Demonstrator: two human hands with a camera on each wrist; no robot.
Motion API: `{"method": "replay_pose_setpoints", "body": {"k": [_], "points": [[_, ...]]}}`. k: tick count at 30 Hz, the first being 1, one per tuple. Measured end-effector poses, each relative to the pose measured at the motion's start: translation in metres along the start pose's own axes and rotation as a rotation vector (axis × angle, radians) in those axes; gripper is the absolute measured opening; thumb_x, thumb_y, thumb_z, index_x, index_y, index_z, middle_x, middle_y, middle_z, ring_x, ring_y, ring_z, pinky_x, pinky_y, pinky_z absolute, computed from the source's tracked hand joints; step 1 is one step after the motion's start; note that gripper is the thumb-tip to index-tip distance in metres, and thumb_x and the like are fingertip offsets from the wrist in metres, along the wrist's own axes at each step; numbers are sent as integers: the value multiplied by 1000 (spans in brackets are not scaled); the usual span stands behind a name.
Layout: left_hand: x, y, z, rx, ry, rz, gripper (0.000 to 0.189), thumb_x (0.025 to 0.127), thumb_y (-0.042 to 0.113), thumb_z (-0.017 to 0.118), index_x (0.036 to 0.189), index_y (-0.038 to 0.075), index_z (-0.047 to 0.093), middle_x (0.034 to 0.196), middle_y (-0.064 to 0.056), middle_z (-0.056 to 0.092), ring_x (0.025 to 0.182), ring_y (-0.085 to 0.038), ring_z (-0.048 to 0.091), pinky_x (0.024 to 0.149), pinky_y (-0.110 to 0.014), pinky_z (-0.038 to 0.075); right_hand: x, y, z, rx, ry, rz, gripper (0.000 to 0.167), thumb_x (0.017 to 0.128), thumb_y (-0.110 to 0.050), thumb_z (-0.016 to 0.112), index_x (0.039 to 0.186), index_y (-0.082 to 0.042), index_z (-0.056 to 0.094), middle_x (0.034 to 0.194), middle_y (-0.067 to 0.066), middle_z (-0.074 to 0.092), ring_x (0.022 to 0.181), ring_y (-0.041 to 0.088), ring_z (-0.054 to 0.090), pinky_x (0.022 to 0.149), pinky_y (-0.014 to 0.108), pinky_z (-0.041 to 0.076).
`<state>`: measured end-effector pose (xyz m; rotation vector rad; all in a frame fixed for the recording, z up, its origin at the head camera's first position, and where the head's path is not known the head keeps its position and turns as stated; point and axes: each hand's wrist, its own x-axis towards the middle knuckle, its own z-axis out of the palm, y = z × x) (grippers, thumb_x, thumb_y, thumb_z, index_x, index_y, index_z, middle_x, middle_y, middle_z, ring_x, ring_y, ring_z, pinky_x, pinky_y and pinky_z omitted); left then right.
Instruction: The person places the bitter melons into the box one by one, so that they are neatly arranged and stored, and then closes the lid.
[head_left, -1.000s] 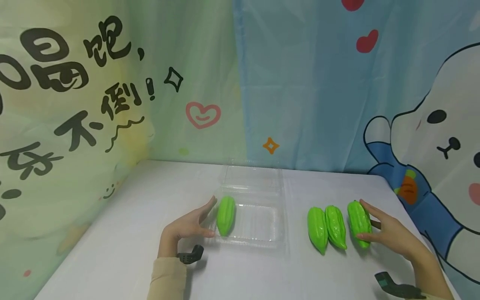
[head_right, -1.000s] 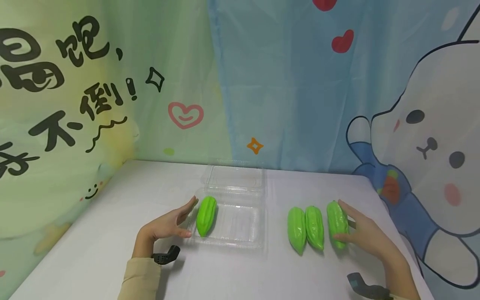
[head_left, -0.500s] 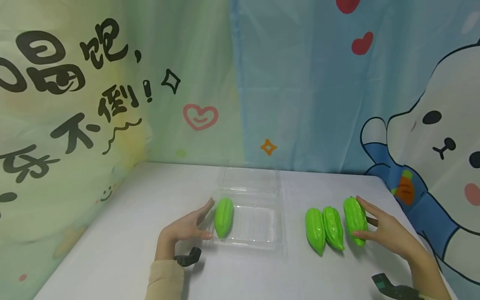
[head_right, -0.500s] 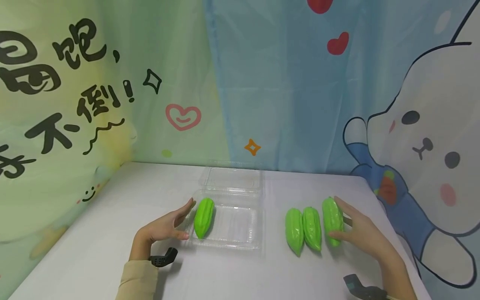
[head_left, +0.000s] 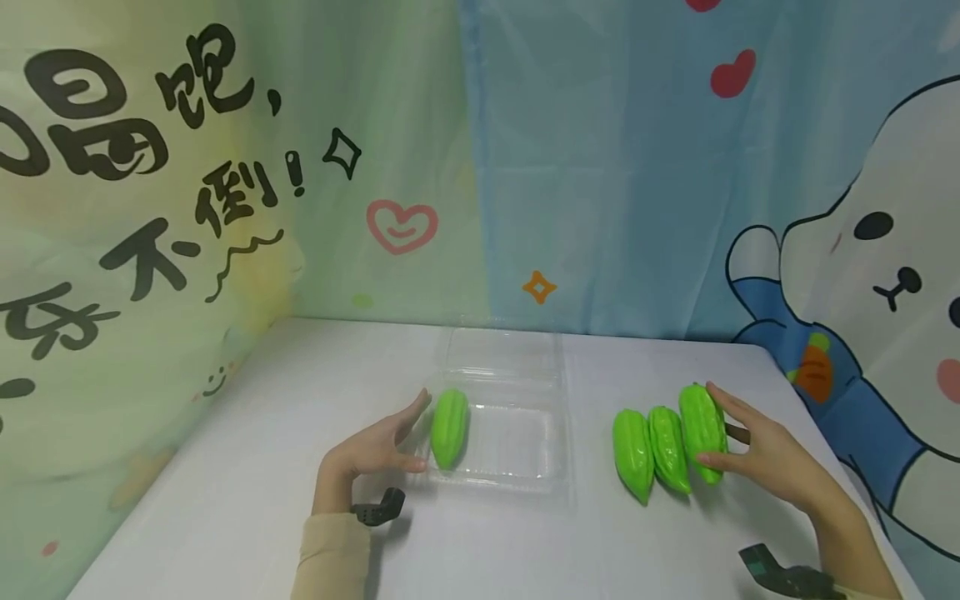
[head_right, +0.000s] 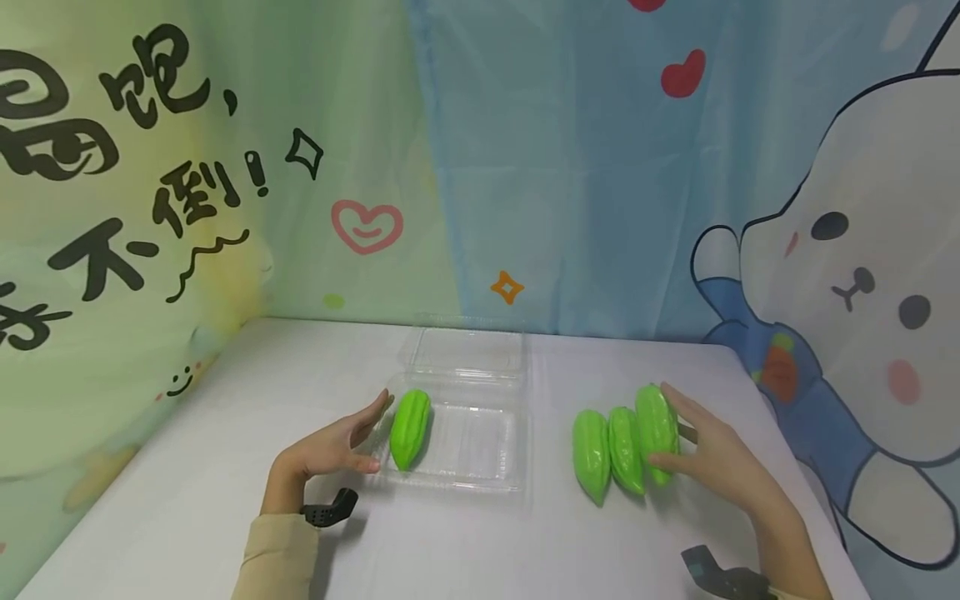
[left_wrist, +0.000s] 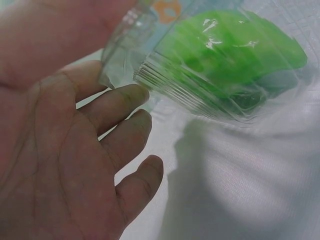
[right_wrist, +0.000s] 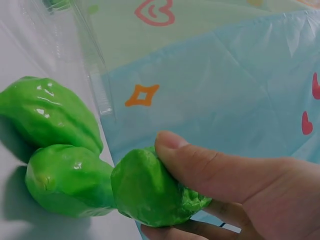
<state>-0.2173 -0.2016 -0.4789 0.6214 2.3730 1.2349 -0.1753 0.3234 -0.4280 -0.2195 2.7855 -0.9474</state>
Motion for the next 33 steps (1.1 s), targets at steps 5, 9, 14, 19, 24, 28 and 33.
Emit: {"method": "replay_pose_setpoints", "body": {"k": [5, 9, 14, 19, 24, 28, 33], "points": [[-1, 1, -1, 3, 2, 1, 111, 75, 28, 80, 154, 10, 3, 161, -6, 1, 148, -24, 7, 119, -41, 20, 0, -4, 4, 22, 8, -34, 111, 76, -43, 76, 154, -19, 0, 155, 30, 8, 124, 61, 35, 81, 59, 54], [-1, 1, -1, 9, 3, 2, 112, 75, 28, 80, 154, 10, 3, 161, -6, 1, 148, -24, 6, 119, -42, 20, 1, -7, 7, 23, 14, -43, 111, 76, -43, 76, 154, -19, 1, 155, 30, 9, 123, 61, 36, 81, 58, 54], [4, 0, 0, 29, -1, 20, 111, 76, 29, 80, 153, 10, 3, 161, -5, 2, 148, -23, 6, 119, -42, 19, 1, -11, 9, 19, 12, -61, 109, 77, -43, 75, 154, -18, 2, 155, 30, 11, 123, 61, 37, 81, 58, 54], [10, 1, 3, 35, -14, 18, 111, 75, 29, 80, 154, 10, 3, 161, -4, 2, 148, -21, 6, 120, -40, 19, 0, -14, 11, 8, 8, -58, 110, 76, -44, 76, 154, -17, 2, 155, 30, 11, 122, 61, 37, 82, 58, 54], [10, 1, 3, 26, -14, -5, 113, 74, 27, 81, 154, 10, 2, 161, -4, 2, 148, -21, 7, 119, -39, 19, 2, -18, 13, 12, 9, -85, 109, 76, -43, 76, 154, -17, 4, 155, 28, 13, 123, 60, 38, 84, 57, 53], [8, 2, 3, 32, -4, -18, 114, 73, 28, 81, 153, 10, 2, 161, -5, 2, 148, -22, 8, 119, -39, 19, 5, -25, 14, 13, 7, -111, 108, 77, -44, 75, 154, -18, 5, 156, 27, 14, 124, 59, 38, 88, 59, 51], [5, 4, 1, 48, 5, -22, 114, 73, 30, 81, 153, 9, 2, 161, -7, 2, 148, -24, 9, 119, -41, 21, 9, -36, 15, 21, 0, -132, 107, 77, -45, 74, 154, -18, 5, 156, 26, 14, 125, 57, 38, 89, 57, 51]]}}
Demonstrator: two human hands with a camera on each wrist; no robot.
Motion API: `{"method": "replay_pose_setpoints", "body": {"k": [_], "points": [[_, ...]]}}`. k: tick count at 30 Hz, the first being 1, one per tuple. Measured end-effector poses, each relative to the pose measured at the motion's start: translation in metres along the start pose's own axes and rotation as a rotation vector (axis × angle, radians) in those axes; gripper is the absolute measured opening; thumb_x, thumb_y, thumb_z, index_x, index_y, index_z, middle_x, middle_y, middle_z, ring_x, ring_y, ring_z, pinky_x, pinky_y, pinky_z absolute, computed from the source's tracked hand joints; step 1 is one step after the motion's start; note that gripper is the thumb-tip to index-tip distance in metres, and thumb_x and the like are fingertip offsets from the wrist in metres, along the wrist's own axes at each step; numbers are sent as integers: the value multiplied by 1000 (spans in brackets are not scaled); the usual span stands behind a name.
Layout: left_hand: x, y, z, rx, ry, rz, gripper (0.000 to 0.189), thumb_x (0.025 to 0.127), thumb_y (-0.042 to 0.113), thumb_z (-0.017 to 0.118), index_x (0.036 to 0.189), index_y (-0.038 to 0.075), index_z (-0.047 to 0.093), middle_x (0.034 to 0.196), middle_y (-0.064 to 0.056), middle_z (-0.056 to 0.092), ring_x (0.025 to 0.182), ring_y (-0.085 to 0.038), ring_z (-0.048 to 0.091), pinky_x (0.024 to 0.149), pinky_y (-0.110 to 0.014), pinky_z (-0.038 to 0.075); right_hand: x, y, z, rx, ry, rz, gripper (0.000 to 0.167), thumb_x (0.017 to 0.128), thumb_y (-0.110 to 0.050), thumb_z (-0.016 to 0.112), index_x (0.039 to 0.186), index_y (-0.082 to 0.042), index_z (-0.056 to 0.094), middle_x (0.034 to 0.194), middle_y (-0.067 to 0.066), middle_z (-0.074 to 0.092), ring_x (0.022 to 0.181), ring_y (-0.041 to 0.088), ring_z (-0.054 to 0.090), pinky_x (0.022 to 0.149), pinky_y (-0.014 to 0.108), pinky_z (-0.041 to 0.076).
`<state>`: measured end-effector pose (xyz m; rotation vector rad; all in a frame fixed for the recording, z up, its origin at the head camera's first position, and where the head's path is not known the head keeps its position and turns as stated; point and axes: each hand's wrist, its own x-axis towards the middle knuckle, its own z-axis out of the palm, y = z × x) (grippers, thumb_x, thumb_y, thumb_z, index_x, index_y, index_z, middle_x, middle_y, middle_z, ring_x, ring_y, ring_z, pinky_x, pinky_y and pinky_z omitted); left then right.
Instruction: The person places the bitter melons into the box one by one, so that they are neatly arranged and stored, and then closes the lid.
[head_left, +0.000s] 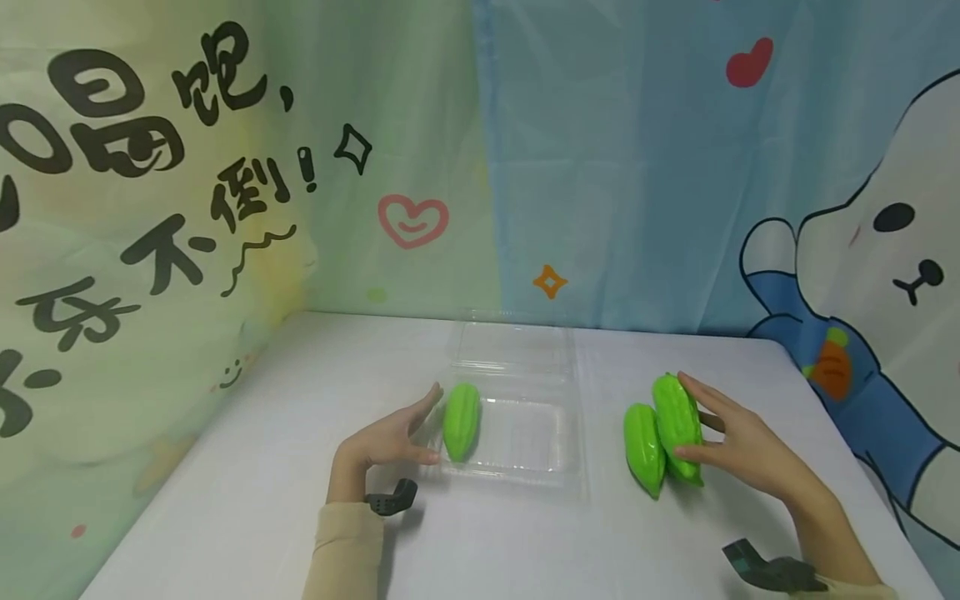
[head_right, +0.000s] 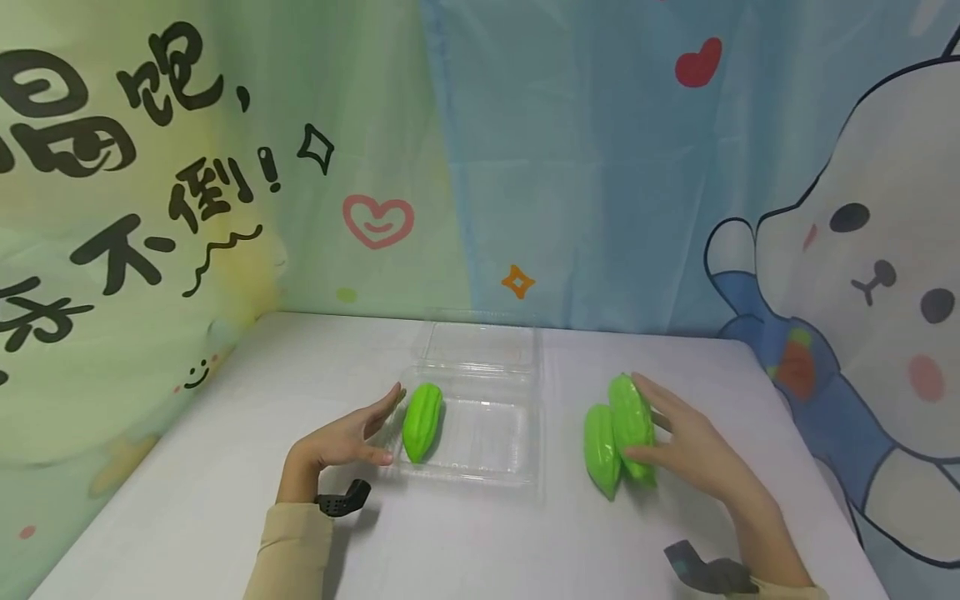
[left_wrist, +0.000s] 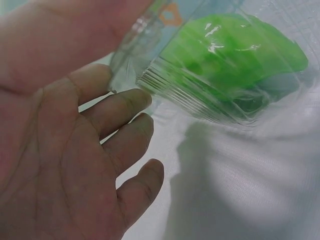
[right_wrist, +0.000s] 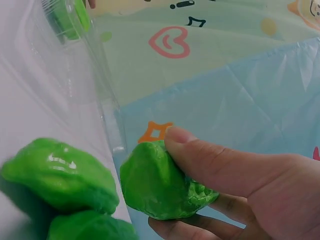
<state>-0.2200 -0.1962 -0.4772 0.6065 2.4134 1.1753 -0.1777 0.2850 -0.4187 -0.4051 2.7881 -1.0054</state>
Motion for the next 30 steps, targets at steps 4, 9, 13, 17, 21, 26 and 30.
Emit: {"method": "replay_pose_setpoints", "body": {"k": [4, 9, 13, 17, 21, 26, 30], "points": [[-1, 0, -1, 3, 1, 3, 114, 73, 30, 81, 153, 8, 2, 161, -7, 2, 148, -24, 9, 119, -41, 21, 3, -6, 1, 6, 5, -19, 106, 77, -43, 75, 154, -17, 6, 157, 24, 14, 125, 56, 39, 91, 58, 49], [-1, -3, -2, -5, -5, 6, 114, 73, 29, 81, 153, 9, 2, 161, -5, 2, 148, -22, 8, 119, -40, 19, 6, -11, 3, 2, 8, -30, 106, 77, -44, 74, 154, -18, 7, 157, 23, 15, 125, 55, 40, 93, 59, 47], [-1, -3, -2, -7, -9, 1, 114, 73, 29, 81, 153, 10, 2, 161, -5, 2, 148, -22, 8, 119, -40, 19, 7, -17, 4, -8, 16, -35, 105, 78, -45, 74, 154, -19, 7, 157, 23, 16, 125, 54, 42, 91, 59, 49], [-1, -2, -3, -4, -10, 5, 114, 73, 28, 81, 153, 10, 3, 161, -7, 3, 148, -25, 9, 119, -42, 20, 9, -23, 4, -8, 24, -36, 104, 78, -44, 74, 154, -21, 7, 157, 23, 16, 125, 54, 42, 91, 59, 49], [-2, 0, -3, -14, -12, 20, 112, 74, 24, 81, 153, 9, 3, 161, -10, 4, 148, -28, 10, 118, -45, 22, 12, -28, 5, 14, 19, -35, 103, 79, -44, 74, 154, -24, 6, 158, 21, 15, 126, 53, 41, 93, 59, 47], [-4, 6, -3, 2, -9, 19, 110, 75, 21, 79, 153, 6, 3, 161, -11, 3, 148, -29, 9, 119, -45, 21, 18, -32, 8, 40, 22, -52, 102, 79, -42, 75, 154, -26, 7, 158, 20, 15, 127, 53, 40, 94, 58, 47], [-8, 18, -4, -3, -27, 16, 108, 76, 19, 79, 151, -1, 3, 160, -16, 2, 147, -32, 8, 119, -47, 19, 21, -35, 10, 58, 30, -68, 101, 79, -41, 75, 154, -28, 8, 159, 18, 14, 128, 52, 40, 92, 55, 50]]}}
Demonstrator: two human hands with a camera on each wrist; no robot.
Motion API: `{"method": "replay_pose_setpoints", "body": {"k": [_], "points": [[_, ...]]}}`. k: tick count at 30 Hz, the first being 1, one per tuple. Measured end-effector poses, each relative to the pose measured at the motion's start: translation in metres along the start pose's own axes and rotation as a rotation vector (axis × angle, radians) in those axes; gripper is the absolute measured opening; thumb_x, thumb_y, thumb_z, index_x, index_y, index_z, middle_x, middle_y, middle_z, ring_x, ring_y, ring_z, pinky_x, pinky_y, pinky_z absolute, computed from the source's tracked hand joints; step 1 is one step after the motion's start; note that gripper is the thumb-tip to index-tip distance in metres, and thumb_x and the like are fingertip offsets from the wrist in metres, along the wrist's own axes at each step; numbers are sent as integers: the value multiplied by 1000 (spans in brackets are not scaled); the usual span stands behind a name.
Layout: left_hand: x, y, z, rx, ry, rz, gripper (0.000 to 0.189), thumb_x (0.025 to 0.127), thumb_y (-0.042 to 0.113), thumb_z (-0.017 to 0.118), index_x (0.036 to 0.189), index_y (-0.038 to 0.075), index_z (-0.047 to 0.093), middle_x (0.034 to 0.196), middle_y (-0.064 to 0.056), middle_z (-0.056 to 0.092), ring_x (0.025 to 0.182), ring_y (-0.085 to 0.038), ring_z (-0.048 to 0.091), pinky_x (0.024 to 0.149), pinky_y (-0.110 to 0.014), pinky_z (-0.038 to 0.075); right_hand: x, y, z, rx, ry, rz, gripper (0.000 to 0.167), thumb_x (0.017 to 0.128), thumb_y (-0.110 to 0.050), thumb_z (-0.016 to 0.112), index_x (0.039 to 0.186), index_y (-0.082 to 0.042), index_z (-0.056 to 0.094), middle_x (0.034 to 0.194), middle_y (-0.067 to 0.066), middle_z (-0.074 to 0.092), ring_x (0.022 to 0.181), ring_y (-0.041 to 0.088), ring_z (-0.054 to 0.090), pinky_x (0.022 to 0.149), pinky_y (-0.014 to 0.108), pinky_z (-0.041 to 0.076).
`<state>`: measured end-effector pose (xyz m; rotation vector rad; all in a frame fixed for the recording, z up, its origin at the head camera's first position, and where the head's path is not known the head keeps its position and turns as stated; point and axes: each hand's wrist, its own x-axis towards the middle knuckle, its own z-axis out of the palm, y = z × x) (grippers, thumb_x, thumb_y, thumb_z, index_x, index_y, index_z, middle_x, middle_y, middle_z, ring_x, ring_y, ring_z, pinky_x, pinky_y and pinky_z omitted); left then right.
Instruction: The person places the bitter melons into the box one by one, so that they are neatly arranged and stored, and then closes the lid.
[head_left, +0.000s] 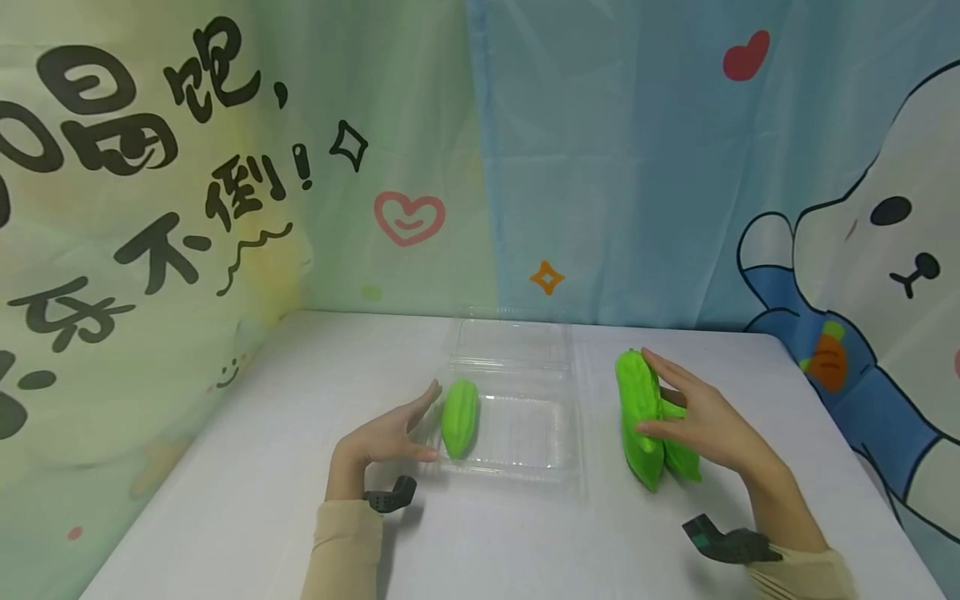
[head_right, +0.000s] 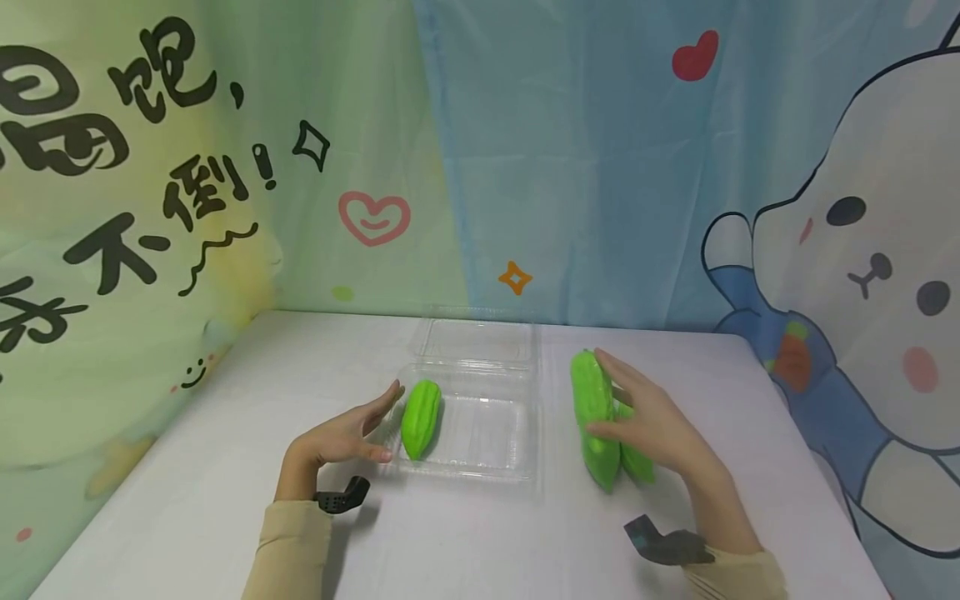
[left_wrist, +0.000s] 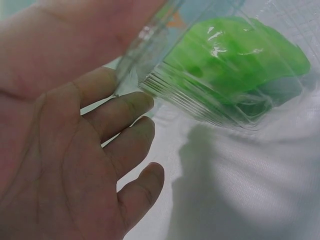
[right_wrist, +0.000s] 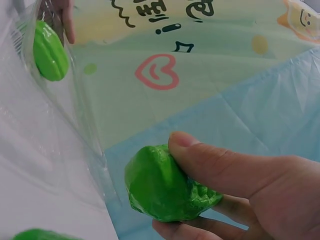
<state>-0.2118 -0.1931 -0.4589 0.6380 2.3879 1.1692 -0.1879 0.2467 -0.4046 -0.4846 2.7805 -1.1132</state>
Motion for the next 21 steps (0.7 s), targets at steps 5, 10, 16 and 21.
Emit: {"method": "replay_pose_setpoints", "body": {"k": [5, 10, 16, 21], "points": [[1, 0, 0, -2, 0, -8, 109, 76, 20, 79, 151, -1, 3, 159, -16, 1, 147, -32, 7, 119, -47, 19, 5, -4, 4, 30, -1, -35, 100, 79, -43, 74, 154, -29, 8, 159, 16, 13, 129, 51, 40, 93, 55, 50], [6, -14, 2, 5, 18, -3, 111, 74, 22, 80, 153, 4, 3, 161, -11, 2, 148, -29, 8, 119, -45, 20, 13, -8, 11, 63, 2, -61, 100, 78, -41, 75, 153, -28, 12, 159, 15, 15, 129, 50, 40, 91, 51, 53], [7, -15, 2, 3, 15, 13, 111, 74, 24, 80, 153, 7, 4, 161, -10, 3, 148, -28, 10, 119, -46, 21, 21, -14, 20, 108, -15, -53, 100, 77, -38, 77, 153, -28, 12, 159, 14, 14, 131, 50, 38, 88, 47, 55], [8, -16, 3, 2, 14, 18, 111, 74, 21, 80, 153, 4, 3, 160, -13, 3, 147, -32, 10, 118, -49, 21, 25, -17, 27, 129, -23, -55, 100, 77, -37, 77, 153, -28, 13, 160, 12, 14, 132, 48, 38, 89, 47, 55]]}}
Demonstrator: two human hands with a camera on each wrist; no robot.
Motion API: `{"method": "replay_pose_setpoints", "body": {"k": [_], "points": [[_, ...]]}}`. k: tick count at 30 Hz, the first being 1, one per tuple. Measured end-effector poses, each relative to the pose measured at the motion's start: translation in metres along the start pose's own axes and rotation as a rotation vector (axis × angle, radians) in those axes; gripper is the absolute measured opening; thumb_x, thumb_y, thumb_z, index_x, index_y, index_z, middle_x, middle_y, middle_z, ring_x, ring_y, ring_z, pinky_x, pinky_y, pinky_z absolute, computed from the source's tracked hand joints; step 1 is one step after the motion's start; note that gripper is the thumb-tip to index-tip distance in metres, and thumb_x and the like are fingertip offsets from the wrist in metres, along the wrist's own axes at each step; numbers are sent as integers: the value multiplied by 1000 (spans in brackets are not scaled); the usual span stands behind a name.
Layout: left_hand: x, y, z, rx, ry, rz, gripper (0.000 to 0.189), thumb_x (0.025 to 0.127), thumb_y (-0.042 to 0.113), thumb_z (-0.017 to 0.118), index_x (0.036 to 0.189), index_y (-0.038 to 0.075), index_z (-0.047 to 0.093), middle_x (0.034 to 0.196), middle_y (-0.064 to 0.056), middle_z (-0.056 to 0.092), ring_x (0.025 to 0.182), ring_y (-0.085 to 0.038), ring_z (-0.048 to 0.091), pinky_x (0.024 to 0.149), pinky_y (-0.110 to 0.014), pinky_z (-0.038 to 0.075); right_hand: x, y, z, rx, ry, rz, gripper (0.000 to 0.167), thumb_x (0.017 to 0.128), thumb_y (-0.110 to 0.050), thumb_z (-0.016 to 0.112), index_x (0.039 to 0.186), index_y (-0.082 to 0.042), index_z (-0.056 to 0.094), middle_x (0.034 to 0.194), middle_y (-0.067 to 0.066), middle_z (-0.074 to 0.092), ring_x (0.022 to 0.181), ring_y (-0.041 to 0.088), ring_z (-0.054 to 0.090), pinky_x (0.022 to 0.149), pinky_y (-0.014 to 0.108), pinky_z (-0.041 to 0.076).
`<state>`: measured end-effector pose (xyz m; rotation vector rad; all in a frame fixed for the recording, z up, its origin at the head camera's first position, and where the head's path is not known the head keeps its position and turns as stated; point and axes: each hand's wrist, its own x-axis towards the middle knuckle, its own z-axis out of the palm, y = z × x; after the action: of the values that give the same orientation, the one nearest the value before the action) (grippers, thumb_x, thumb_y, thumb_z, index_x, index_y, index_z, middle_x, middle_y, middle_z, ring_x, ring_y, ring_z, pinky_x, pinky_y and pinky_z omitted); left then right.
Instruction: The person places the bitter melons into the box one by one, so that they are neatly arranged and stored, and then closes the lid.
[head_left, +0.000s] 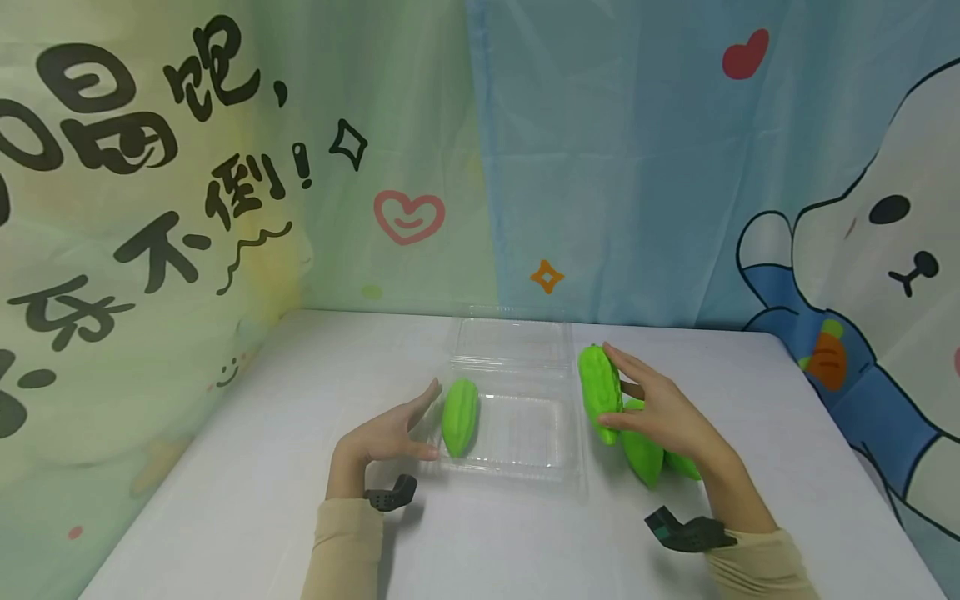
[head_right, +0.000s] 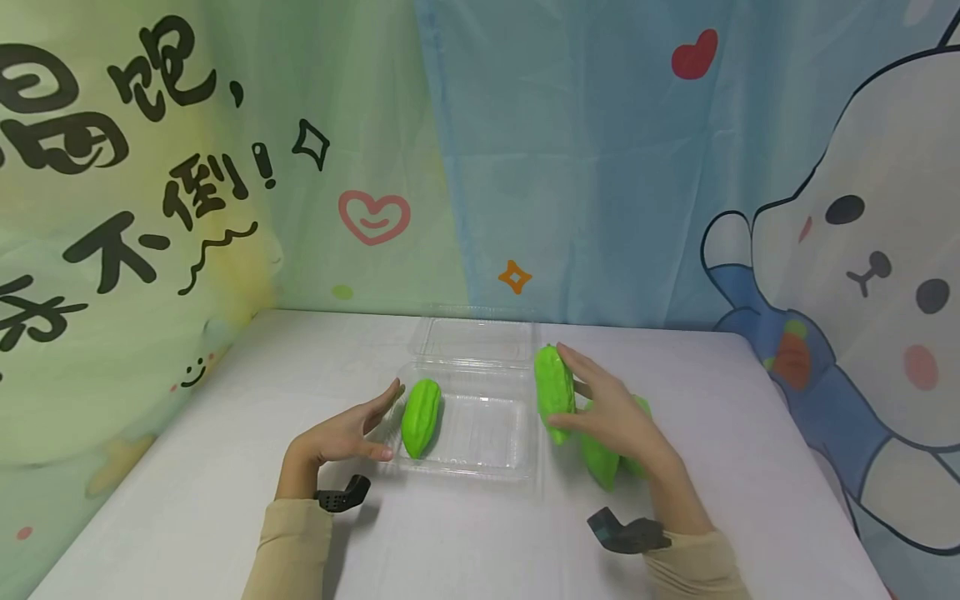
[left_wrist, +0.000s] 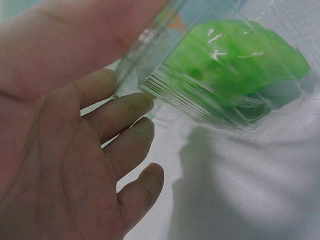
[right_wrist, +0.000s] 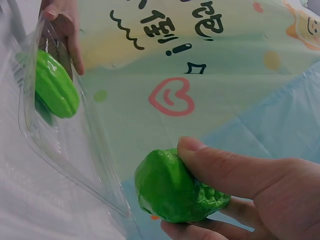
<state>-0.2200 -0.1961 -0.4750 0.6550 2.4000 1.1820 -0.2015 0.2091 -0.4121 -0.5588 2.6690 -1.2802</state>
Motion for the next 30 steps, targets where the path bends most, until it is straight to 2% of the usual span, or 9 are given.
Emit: {"method": "replay_pose_setpoints", "body": {"k": [12, 18, 30], "points": [[0, -1, -2, 21, -5, -12, 111, 75, 29, 79, 153, 7, 2, 161, -10, 2, 148, -28, 9, 119, -44, 21, 11, -4, 16, 10, 0, -7, 99, 77, -33, 78, 154, -24, 15, 159, 16, 15, 131, 47, 40, 90, 46, 55], [-1, -1, -1, 36, 2, -27, 112, 74, 32, 80, 153, 9, 3, 161, -8, 3, 148, -27, 9, 119, -44, 20, 16, -6, 24, 13, 8, -6, 100, 77, -33, 78, 154, -24, 16, 158, 15, 17, 130, 46, 41, 93, 51, 52], [-1, 1, -2, 26, -1, -15, 112, 75, 27, 80, 153, 7, 3, 161, -10, 3, 147, -28, 9, 119, -45, 19, 27, -11, 43, 79, 3, 6, 99, 77, -31, 79, 153, -25, 16, 159, 13, 15, 132, 45, 40, 96, 51, 50]]}}
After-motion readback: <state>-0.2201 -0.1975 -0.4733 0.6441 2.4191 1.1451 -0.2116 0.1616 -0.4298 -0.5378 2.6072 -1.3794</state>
